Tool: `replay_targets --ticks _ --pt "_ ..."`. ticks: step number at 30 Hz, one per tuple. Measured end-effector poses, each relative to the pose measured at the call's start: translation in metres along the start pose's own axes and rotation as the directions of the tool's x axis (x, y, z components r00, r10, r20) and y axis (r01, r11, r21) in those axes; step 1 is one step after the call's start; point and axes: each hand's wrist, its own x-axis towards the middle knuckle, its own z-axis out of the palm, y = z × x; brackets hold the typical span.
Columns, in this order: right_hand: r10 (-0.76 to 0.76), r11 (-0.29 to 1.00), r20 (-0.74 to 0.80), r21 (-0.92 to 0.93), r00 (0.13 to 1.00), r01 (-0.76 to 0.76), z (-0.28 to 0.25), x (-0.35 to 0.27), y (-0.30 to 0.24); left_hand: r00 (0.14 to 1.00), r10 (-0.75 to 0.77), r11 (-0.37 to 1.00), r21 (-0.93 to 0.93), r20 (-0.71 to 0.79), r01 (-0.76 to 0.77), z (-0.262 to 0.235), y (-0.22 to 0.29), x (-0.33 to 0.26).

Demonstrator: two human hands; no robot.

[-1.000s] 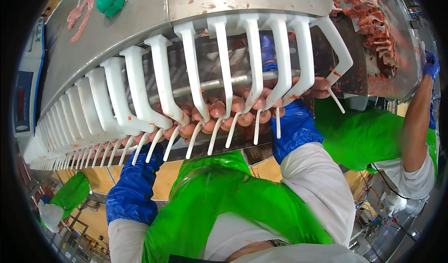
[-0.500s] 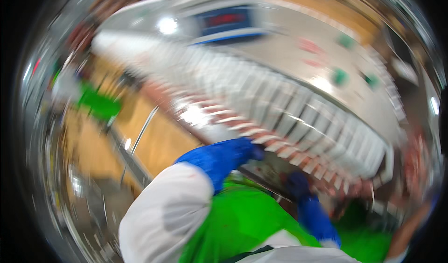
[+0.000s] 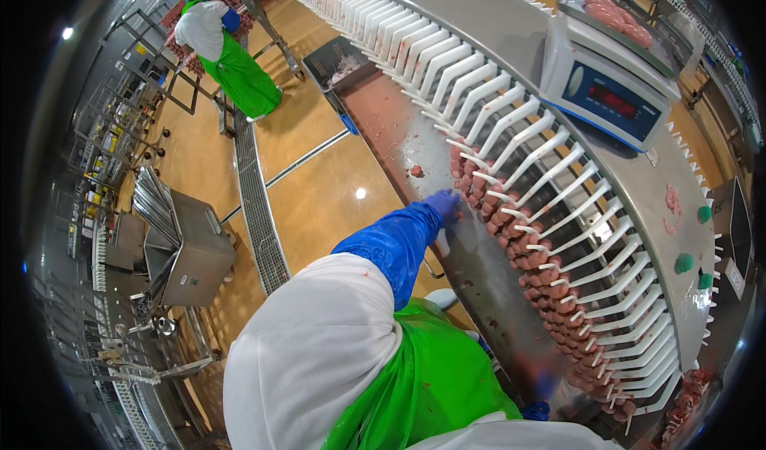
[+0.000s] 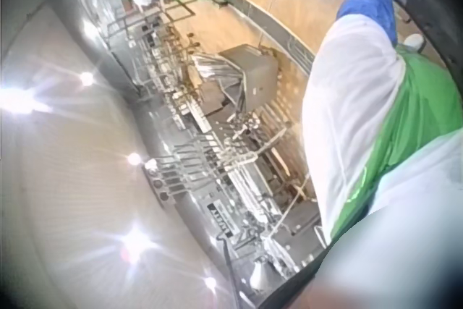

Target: The person assembles small sausage pieces onto a rotating rack by hand, then uses a hose to spray water on the rack and surrounding area. The person handles the sausage pieces and the hose throughout the clip.

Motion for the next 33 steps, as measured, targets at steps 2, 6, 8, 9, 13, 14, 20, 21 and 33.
replay_targets --ticks 2,6,8,9,13,14,20,21,33 --pt "0.103 0.994 -0.030 -0.029 0.994 -0.103 -0.008 -0.005 -0.014 0.992 -0.123 0.992 0.028 -0.040 0.124 -0.008 -0.027 0.003" --pt "0.256 0.963 -0.053 -0.079 0.965 -0.259 -0.030 -0.021 -0.056 0.962 -0.272 0.957 -0.100 0.002 0.271 -0.010 -0.048 0.010" --pt "0.238 0.968 -0.084 -0.062 0.968 -0.244 -0.024 -0.018 -0.052 0.958 -0.282 0.951 -0.111 0.061 0.287 -0.011 -0.047 0.010" --pt "0.226 0.971 -0.100 -0.051 0.969 -0.232 -0.022 -0.019 -0.053 0.954 -0.286 0.948 -0.118 0.089 0.295 -0.014 -0.043 0.010" --pt "0.197 0.979 -0.133 -0.016 0.971 -0.201 -0.016 -0.018 -0.050 0.984 -0.130 0.979 -0.138 0.122 0.146 0.014 -0.012 0.017" --pt "0.191 0.981 -0.143 -0.004 0.971 -0.193 -0.015 -0.019 -0.049 0.995 0.001 0.986 -0.165 0.103 0.016 0.036 -0.012 0.022" --pt "0.100 0.992 -0.174 0.093 0.980 -0.085 -0.005 -0.022 -0.033 0.868 0.322 0.934 -0.277 0.378 -0.226 0.058 0.070 -0.012" --pt "-0.016 0.997 0.084 -0.075 0.996 0.022 -0.009 -0.005 -0.037 0.834 0.339 0.931 -0.283 0.434 -0.231 0.052 0.085 -0.022" --pt "-0.029 0.992 0.086 -0.123 0.996 0.040 0.010 -0.026 -0.099 0.537 0.524 0.852 -0.420 0.661 -0.314 0.126 0.149 -0.064"
